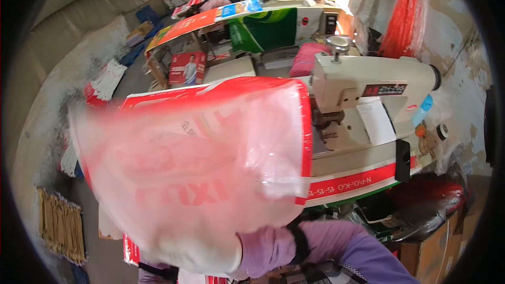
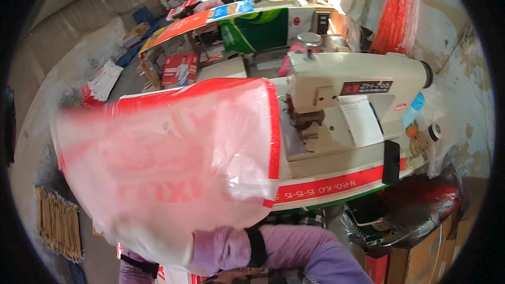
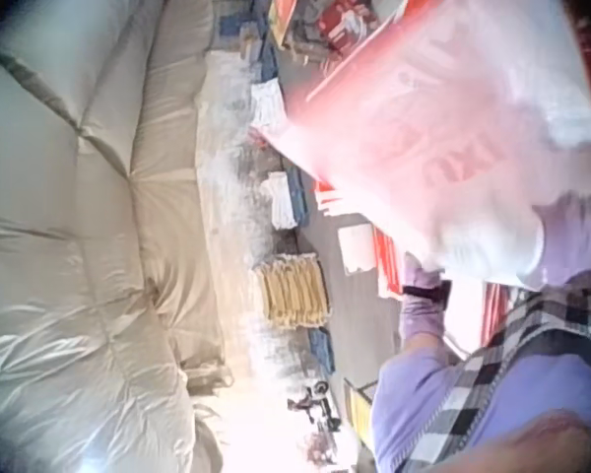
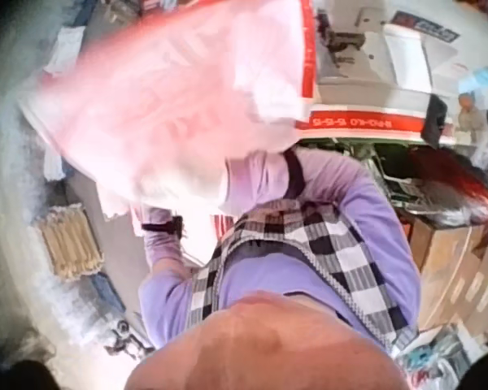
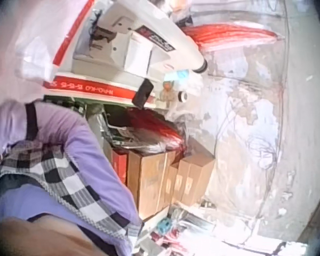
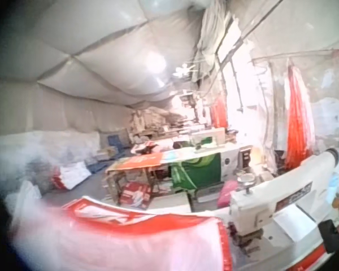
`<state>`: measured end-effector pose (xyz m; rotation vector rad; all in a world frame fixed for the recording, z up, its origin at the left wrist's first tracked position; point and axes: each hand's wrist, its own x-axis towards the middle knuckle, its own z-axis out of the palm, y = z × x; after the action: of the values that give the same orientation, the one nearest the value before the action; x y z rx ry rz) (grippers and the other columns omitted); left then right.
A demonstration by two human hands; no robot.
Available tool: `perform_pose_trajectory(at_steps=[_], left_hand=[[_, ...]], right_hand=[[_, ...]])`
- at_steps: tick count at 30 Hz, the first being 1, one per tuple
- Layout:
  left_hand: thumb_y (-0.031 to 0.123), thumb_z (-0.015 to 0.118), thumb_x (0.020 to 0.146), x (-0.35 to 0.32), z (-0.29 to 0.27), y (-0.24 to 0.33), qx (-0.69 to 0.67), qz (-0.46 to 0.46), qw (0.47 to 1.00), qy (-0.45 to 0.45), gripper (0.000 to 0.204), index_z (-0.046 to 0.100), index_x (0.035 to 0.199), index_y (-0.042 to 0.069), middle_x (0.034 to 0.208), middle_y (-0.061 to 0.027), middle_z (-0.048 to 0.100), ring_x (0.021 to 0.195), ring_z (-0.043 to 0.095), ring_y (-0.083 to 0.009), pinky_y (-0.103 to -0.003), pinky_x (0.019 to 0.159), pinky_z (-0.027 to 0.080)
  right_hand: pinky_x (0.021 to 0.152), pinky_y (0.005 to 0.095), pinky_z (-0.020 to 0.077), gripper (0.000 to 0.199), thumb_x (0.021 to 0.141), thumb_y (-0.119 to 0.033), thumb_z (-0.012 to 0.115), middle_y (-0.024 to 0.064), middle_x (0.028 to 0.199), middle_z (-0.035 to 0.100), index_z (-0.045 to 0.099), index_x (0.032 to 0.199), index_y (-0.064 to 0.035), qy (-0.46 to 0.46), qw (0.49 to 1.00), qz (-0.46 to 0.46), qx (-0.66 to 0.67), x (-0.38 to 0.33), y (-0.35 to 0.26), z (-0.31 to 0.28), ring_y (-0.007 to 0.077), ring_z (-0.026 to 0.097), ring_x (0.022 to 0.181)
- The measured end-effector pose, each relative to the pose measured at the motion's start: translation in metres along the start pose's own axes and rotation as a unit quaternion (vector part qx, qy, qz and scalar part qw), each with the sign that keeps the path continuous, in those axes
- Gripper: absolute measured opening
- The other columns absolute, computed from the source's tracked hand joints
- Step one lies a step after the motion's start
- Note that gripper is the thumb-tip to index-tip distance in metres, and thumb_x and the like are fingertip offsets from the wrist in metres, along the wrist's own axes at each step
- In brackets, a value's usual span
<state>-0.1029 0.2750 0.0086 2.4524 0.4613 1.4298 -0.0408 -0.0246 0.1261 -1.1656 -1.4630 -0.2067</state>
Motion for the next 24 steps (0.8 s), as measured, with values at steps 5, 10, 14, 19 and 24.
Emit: perform_pose_trajectory(at_steps=[5, 10, 14, 19, 24], left_hand=[[0.008, 0.071, 0.079, -0.019, 0.012, 0.045, -0.091, -0.067, 0.993, -0.047, 0.082, 0.028, 0.149, 0.003, 0.156, -0.0209, 0.022, 0.146, 0.019, -0.0364, -0.048, 0.118, 0.016], [0.024, 0.079, 0.071, -0.040, 0.006, 0.043, 0.034, 0.043, 0.968, -0.244, 0.091, 0.033, 0.148, 0.009, 0.155, -0.0212, 0.024, 0.144, 0.018, -0.0433, -0.057, 0.115, 0.018], [0.026, 0.082, 0.068, -0.020, 0.049, -0.002, 0.067, 0.029, 0.956, -0.284, 0.097, 0.031, 0.149, 0.014, 0.155, -0.0214, 0.022, 0.143, 0.019, -0.0441, -0.059, 0.113, 0.020], [0.031, 0.072, 0.078, -0.003, 0.120, -0.089, 0.244, 0.006, 0.867, -0.433, 0.079, 0.037, 0.146, 0.011, 0.141, -0.0196, 0.045, 0.135, 0.040, -0.0313, -0.044, 0.109, 0.036], [0.022, 0.064, 0.078, -0.021, 0.079, -0.150, 0.213, -0.080, 0.895, -0.384, 0.039, 0.057, 0.115, 0.009, 0.115, -0.0180, 0.058, 0.109, 0.055, -0.0292, -0.044, 0.092, 0.045]], right_hand=[[0.085, 0.0363, 0.0549, 0.049, 0.083, -0.018, 0.066, 0.0102, 0.113, 0.063, 0.051, 0.127, -0.0013, -0.174, 0.933, 0.222, -0.224, 0.030, 0.025, -0.185, 0.0256, 0.065, 0.093], [0.105, 0.0310, 0.0383, 0.069, 0.080, -0.013, 0.064, 0.0158, 0.143, 0.045, 0.039, 0.144, -0.0001, 0.109, 0.956, 0.271, -0.007, -0.045, 0.109, -0.206, 0.0233, 0.044, 0.129], [0.109, 0.0382, 0.0341, 0.091, 0.066, -0.013, 0.080, 0.0149, 0.144, 0.044, 0.037, 0.145, -0.0017, 0.050, 0.863, 0.203, -0.461, -0.060, 0.160, -0.154, 0.0273, 0.041, 0.133], [0.105, 0.0443, 0.0388, 0.062, 0.069, -0.013, 0.076, 0.0130, 0.122, 0.060, 0.055, 0.127, -0.0060, 0.199, 0.910, -0.009, -0.365, 0.039, 0.147, -0.121, 0.0295, 0.058, 0.110], [0.085, 0.0375, 0.0523, 0.027, 0.073, -0.001, 0.060, 0.0058, 0.097, 0.071, 0.072, 0.095, -0.0102, -0.134, 0.953, 0.002, -0.272, 0.060, 0.150, -0.116, 0.0235, 0.066, 0.091]])
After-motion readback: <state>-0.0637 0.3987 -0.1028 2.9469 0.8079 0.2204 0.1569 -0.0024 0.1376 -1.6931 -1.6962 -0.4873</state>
